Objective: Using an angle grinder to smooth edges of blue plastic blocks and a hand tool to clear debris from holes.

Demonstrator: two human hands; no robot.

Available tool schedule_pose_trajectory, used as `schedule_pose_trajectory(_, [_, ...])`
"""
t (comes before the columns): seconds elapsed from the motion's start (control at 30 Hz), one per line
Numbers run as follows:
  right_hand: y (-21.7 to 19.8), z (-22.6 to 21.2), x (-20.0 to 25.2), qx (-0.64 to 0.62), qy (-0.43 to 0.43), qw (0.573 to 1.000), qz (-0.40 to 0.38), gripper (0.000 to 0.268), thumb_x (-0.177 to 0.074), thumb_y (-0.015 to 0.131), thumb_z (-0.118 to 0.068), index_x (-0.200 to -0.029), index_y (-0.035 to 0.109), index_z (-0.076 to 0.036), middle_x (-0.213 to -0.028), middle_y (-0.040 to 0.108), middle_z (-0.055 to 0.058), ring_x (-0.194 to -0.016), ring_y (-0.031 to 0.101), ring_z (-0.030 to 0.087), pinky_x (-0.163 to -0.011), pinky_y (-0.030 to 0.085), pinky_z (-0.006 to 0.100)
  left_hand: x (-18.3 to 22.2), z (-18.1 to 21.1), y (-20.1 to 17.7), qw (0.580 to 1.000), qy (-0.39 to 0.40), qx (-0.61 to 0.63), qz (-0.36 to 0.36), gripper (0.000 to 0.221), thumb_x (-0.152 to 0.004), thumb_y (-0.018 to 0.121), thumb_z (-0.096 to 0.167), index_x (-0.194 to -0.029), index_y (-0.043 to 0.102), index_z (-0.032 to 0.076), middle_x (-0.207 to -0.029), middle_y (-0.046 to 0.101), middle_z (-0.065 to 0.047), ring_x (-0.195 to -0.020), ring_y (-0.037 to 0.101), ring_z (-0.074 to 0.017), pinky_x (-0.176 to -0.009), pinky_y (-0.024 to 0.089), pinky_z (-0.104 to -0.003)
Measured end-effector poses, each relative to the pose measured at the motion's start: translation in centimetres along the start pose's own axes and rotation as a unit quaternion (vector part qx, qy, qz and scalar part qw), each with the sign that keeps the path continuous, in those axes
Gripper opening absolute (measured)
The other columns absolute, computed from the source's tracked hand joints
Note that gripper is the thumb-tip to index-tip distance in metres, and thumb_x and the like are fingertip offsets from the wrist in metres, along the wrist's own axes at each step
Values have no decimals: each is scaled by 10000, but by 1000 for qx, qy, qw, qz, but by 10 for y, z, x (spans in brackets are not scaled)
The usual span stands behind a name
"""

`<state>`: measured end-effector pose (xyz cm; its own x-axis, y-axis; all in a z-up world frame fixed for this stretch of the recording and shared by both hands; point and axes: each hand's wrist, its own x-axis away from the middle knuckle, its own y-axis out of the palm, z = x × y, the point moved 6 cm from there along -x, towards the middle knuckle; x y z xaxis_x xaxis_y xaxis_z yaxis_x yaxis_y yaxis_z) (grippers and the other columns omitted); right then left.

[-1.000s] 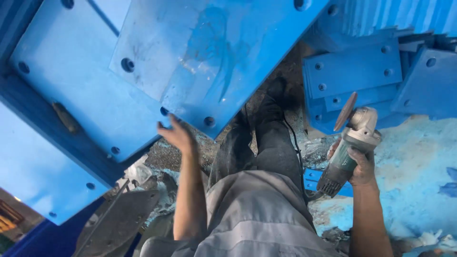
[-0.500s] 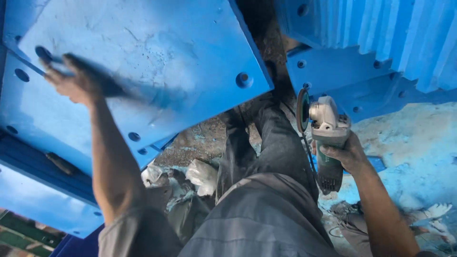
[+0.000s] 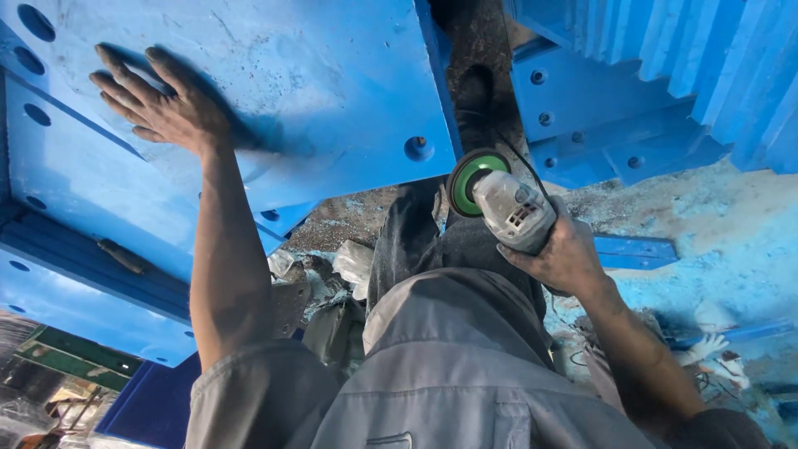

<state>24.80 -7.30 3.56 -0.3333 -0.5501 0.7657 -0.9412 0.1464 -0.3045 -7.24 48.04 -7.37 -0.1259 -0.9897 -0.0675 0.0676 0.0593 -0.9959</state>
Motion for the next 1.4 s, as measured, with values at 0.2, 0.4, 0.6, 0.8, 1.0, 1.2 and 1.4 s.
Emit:
schedule_pose_trajectory(0.2, [-11, -27, -43, 59, -43, 997, 9, 915, -675, 902, -491, -1303, 517, 53, -1107, 702, 228, -1002, 730, 360, -842, 610, 468, 4, 3, 1, 1000, -18, 3, -1, 711, -1084, 297, 775, -1672, 191, 391, -1781, 93, -76, -1666, 62, -329, -1319, 27, -744])
schedule_pose_trajectory(0.4, [-53, -103, -122, 19, -197, 979, 52, 872, -760, 879, -499, -1377, 544, 17, -1212, 697, 205, -1082, 726, 347, -928, 604, 458, 12, 35, -23, 999, -25, 31, -12, 772, -1061, 345, 789, -1710, 222, 389, -1814, 80, -92, -1690, 51, -359, -1296, -1, -735])
schedule_pose_trajectory(0.6, [-105, -174, -223, 11, -324, 940, 106, 775, -877, 926, -404, -1455, 566, -35, -1343, 695, 201, -1229, 689, 358, -1031, 554, 488, 14, 59, -42, 998, -45, 28, -30, 784, -1054, 357, 774, -1700, 269, 338, -1793, 110, -96, -1666, 56, -363, -1286, -9, -729])
schedule_pose_trajectory(0.8, [-131, -182, -259, -66, -346, 930, 103, 559, -949, 876, -351, -1371, 637, -72, -1221, 716, 120, -1132, 744, 263, -969, 649, 445, 8, 53, -30, 998, -41, 17, -45, 770, -1054, 384, 752, -1685, 286, 320, -1781, 124, -110, -1651, 59, -365, -1271, -4, -721])
schedule_pose_trajectory(1.0, [-59, -98, -167, 0, -258, 966, 13, 524, -902, 807, -419, -1290, 654, -101, -1179, 729, 97, -1052, 737, 247, -875, 629, 432, 9, 39, -23, 999, -22, 23, -2, 740, -1082, 385, 741, -1699, 256, 353, -1799, 121, -110, -1673, 72, -357, -1288, 21, -729])
schedule_pose_trajectory(1.2, [29, 46, -18, -382, 116, 913, -80, 841, -699, 834, -419, -1399, 485, -109, -1252, 674, 106, -1143, 685, 285, -907, 591, 472, 8, 43, -30, 999, -38, 2, -15, 739, -1078, 361, 741, -1698, 240, 359, -1797, 134, -108, -1675, 92, -348, -1272, 42, -733])
schedule_pose_trajectory(1.4, [61, 116, -10, -344, 33, 934, -87, 821, -632, 907, -328, -1311, 551, -34, -1124, 712, 161, -995, 732, 311, -819, 616, 488, -8, 35, -13, 999, -18, 16, -28, 744, -1079, 306, 726, -1703, 220, 330, -1784, 113, -130, -1646, 100, -368, -1255, 66, -721])
